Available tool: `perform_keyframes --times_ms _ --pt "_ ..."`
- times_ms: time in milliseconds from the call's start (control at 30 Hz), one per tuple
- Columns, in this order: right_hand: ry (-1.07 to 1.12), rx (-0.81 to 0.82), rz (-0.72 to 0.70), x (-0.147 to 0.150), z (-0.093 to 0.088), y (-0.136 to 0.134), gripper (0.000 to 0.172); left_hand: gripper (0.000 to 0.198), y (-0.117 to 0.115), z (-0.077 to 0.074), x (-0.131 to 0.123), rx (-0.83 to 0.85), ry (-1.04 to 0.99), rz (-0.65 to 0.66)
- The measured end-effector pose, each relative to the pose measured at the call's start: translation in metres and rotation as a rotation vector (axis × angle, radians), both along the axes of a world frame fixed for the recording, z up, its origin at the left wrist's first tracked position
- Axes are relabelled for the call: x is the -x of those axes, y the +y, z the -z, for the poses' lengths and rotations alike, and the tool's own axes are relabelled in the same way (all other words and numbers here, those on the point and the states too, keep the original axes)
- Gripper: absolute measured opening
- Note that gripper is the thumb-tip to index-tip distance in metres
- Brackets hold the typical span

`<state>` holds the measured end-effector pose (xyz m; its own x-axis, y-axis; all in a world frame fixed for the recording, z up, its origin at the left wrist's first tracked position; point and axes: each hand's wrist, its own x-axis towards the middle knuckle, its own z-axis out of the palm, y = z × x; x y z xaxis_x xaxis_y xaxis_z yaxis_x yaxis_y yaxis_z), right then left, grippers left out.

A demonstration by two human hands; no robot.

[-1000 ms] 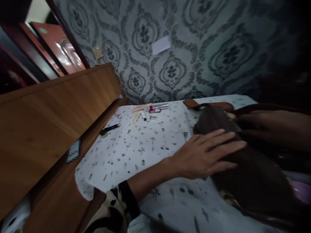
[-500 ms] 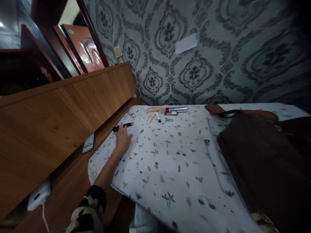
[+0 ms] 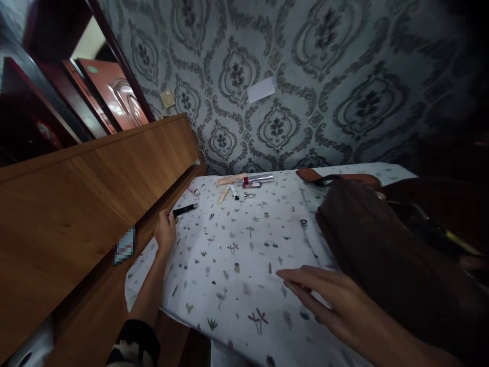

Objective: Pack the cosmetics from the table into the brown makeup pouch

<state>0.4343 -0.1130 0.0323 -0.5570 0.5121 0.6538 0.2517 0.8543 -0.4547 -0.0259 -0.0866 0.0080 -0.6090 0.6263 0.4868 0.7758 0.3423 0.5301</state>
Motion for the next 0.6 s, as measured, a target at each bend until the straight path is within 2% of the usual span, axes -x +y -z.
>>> perform_keyframes --times_ms 100,200,300,400,600 --pt "-0.011 0.248 -0.013 0.015 0.011 0.01 0.028 0.044 0.005 0.001 0.007 -0.004 0.022 -0.017" --pt "-0.03 0.429 -0.015 0.024 0.028 0.016 0.031 0.04 0.012 0.01 0.016 0.028 -0.025 0.01" --pt "-0.029 0.502 0.015 0.027 0.042 0.016 0.031 0.036 0.014 0.02 0.021 0.053 -0.072 0.075" --pt "-0.031 0.552 0.01 0.028 0.048 0.012 0.03 0.037 0.015 0.027 0.018 0.041 -0.087 0.116" --pt "-0.012 0.587 0.021 0.026 0.05 0.01 0.03 0.039 0.027 0.028 -0.004 -0.017 -0.132 0.135"
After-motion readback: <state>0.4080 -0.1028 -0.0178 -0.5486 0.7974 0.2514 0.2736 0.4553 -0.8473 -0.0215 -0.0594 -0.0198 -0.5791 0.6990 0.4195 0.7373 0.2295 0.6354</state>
